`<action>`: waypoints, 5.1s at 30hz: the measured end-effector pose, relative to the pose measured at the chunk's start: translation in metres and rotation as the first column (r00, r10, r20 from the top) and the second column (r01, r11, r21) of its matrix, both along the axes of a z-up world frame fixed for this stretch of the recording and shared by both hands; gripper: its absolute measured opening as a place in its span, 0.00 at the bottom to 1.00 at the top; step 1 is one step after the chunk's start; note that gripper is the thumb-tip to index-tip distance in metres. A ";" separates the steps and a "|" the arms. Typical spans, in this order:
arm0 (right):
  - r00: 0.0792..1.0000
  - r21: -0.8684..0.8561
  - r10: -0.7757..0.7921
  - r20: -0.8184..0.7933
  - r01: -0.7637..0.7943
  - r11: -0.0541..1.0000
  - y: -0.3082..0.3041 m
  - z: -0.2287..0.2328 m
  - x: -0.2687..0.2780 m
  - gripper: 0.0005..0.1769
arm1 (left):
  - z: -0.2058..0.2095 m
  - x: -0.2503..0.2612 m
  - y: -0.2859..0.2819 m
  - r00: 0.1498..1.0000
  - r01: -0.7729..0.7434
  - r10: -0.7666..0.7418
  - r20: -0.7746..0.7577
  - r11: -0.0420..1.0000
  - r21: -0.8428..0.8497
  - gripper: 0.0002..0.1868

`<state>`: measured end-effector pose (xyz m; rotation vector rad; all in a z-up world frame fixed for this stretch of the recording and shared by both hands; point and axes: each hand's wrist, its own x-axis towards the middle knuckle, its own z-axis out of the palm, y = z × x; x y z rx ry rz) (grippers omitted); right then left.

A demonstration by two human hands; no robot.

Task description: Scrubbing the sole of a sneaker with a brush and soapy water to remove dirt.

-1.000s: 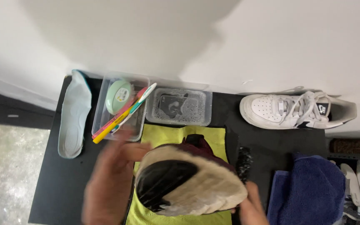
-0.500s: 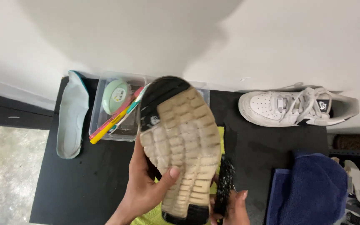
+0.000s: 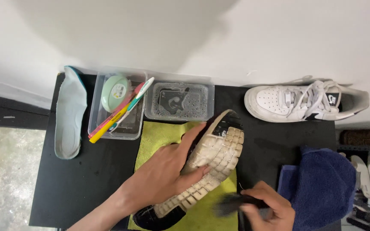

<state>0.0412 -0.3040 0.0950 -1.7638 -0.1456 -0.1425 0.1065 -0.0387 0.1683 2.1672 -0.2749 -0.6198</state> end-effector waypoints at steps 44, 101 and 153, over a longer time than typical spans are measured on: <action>0.959 -0.836 0.249 0.133 -0.026 0.548 -0.022 -0.043 0.070 0.30 | -0.071 0.010 -0.003 0.941 0.049 -0.015 0.337 0.995 -0.090 0.42; 0.891 -0.802 0.231 -0.389 -0.452 0.390 0.002 -0.011 0.081 0.37 | -0.067 0.030 -0.002 0.994 0.101 -0.102 0.026 0.994 0.045 0.44; 0.921 -0.849 0.389 0.013 -0.195 0.492 0.033 -0.032 0.034 0.30 | -0.038 0.001 0.043 0.966 0.201 -0.164 0.201 0.963 -0.179 0.37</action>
